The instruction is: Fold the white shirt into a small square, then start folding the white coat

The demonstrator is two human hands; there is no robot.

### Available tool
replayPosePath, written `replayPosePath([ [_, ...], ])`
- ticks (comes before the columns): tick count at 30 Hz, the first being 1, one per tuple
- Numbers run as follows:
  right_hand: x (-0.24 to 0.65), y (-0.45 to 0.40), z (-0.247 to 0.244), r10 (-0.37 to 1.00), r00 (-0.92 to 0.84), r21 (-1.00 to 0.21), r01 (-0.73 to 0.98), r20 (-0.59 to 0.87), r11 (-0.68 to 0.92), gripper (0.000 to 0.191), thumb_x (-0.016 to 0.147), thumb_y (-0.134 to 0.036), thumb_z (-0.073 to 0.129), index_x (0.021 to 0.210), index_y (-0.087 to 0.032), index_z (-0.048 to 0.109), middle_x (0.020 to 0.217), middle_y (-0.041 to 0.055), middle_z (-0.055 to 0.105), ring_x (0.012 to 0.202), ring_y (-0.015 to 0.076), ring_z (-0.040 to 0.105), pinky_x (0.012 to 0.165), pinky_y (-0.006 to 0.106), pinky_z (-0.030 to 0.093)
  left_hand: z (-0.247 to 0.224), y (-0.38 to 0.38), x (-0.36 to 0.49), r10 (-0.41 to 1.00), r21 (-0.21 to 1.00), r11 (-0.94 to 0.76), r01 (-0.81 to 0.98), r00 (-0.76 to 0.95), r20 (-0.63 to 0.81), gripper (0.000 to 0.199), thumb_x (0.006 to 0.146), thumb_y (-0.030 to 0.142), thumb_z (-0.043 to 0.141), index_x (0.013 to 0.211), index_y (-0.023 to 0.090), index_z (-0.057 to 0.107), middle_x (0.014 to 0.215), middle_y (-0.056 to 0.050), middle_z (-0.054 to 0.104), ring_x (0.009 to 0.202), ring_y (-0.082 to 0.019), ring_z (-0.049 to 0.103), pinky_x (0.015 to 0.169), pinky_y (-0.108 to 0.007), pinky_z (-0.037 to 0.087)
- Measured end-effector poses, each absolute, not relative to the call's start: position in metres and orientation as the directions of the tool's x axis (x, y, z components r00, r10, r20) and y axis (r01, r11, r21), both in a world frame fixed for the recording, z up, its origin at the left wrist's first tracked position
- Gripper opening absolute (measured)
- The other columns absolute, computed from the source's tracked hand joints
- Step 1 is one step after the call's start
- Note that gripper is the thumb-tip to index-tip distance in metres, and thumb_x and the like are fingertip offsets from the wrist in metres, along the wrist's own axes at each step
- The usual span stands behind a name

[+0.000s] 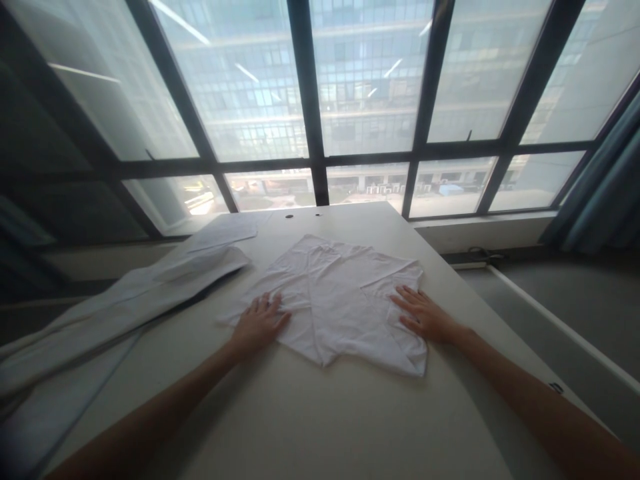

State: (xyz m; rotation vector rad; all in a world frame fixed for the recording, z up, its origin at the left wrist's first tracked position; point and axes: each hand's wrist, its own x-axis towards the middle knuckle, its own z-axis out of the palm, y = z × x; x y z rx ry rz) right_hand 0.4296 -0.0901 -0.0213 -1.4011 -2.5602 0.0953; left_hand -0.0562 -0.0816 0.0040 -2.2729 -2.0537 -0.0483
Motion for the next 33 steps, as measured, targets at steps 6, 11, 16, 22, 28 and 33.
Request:
replayPosePath([
  [6,0.439,-0.088,-0.023,0.835,-0.526,-0.237,0.801,0.161,0.550,0.071,0.100,-0.056,0.044,0.161,-0.028,0.023,0.166,0.0076,0.021,0.153,0.0296,0.019,0.123,0.053,0.019,0.001,-0.120,-0.060,0.995,-0.107,-0.056,0.993,0.064,0.074,0.077,0.098,0.063,0.037,0.158,0.014,0.033,0.161,-0.023,0.031,0.144,-0.045,0.035,0.112,-0.053,0.032],
  [11,0.432,-0.121,-0.020,0.842,-0.492,-0.263,0.801,0.222,0.538,0.060,0.104,-0.047,0.039,0.160,-0.033,0.025,0.165,0.0060,0.027,0.153,0.0284,0.019,0.122,0.057,0.018,-0.012,-0.112,-0.113,0.967,-0.044,-0.176,0.983,0.181,0.182,0.071,0.101,0.058,0.036,0.158,0.015,0.033,0.159,-0.020,0.036,0.144,-0.039,0.038,0.112,-0.053,0.037],
  [16,0.428,-0.172,-0.008,0.802,-0.569,-0.257,0.760,0.183,0.597,0.059,0.102,-0.044,0.048,0.158,-0.034,0.032,0.164,0.0061,0.028,0.153,0.0284,0.019,0.122,0.057,0.018,-0.012,-0.102,-0.193,0.840,0.037,-0.516,0.856,0.497,0.216,0.069,0.098,0.058,0.045,0.156,0.019,0.040,0.154,-0.014,0.047,0.139,-0.031,0.049,0.113,-0.042,0.043],
  [22,0.418,-0.204,0.002,0.705,-0.661,-0.196,0.679,0.257,0.708,0.062,0.091,-0.041,0.067,0.149,-0.030,0.049,0.159,0.0099,0.040,0.148,0.0312,0.033,0.121,0.056,0.025,0.015,-0.102,-0.242,0.806,0.085,-0.584,0.808,0.563,0.182,0.052,0.101,0.054,0.043,0.142,0.027,0.059,0.139,-0.005,0.064,0.124,-0.025,0.063,0.107,-0.034,0.049],
  [28,0.400,-0.211,0.001,0.627,-0.685,-0.109,0.638,0.372,0.762,0.041,0.090,-0.015,0.059,0.129,-0.026,0.066,0.136,0.0089,0.064,0.130,0.0254,0.056,0.112,0.044,0.044,0.034,-0.091,-0.249,0.764,0.096,-0.645,0.758,0.636,0.111,0.043,0.100,0.035,0.044,0.140,0.029,0.060,0.138,-0.005,0.065,0.125,-0.023,0.062,0.107,-0.035,0.049],
  [33,0.391,-0.211,-0.002,0.630,-0.666,-0.036,0.675,0.400,0.737,0.044,0.092,-0.003,0.045,0.123,-0.026,0.067,0.133,0.0090,0.065,0.126,0.0239,0.059,0.103,0.041,0.051,0.036,-0.085,-0.241,0.792,0.083,-0.605,0.792,0.588,0.162,0.044,0.101,0.031,0.037,0.136,0.027,0.065,0.136,-0.007,0.066,0.123,-0.024,0.063,0.107,-0.037,0.048],
])
